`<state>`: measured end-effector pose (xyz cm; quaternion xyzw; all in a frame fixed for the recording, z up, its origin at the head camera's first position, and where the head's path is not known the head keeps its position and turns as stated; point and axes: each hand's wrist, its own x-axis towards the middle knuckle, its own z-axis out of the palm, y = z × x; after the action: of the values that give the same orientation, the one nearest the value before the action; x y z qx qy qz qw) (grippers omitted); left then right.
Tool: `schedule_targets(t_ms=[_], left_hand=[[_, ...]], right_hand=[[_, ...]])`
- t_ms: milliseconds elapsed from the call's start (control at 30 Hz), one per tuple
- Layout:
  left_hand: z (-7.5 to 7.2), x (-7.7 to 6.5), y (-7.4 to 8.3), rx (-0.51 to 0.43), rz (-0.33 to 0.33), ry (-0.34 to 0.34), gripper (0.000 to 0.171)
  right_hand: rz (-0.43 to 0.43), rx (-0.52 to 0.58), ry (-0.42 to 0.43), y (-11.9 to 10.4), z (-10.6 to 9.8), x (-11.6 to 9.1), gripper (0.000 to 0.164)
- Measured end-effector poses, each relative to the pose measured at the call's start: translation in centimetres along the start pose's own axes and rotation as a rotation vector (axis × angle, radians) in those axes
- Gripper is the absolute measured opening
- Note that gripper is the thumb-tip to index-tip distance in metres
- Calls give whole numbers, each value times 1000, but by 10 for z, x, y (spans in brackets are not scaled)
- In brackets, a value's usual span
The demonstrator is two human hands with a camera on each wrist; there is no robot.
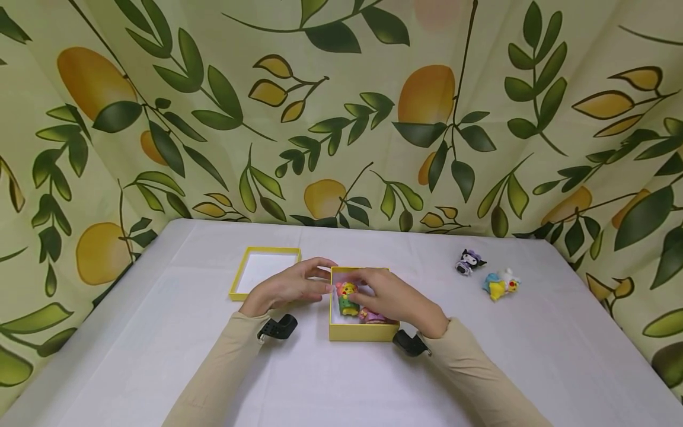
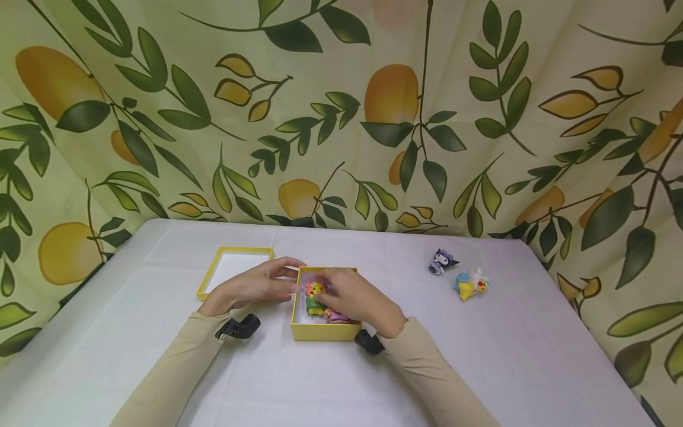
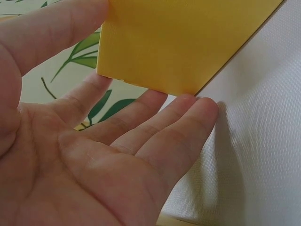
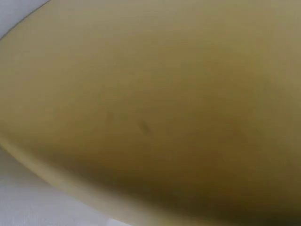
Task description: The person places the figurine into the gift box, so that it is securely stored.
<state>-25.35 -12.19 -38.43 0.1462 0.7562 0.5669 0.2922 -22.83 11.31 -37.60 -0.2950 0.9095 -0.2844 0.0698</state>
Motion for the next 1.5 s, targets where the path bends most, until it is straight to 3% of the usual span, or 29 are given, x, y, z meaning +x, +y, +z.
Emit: schedule_targets(t_ms=[200,667,1167,1500], left_hand=[[1,-1,1,10,-17,13,48],[1,-1,0,-2,-7,11,47],[0,0,0,6,-16,24,48],[0,1,1,14,-20,17,50]], right_hand=[[-32,-14,-7,1,3,2,38],[57,-91,-48,-4,4,4,43],[94,-32,-74,-5,2,4,26],[95,-130,-89,-7,3,5,33]])
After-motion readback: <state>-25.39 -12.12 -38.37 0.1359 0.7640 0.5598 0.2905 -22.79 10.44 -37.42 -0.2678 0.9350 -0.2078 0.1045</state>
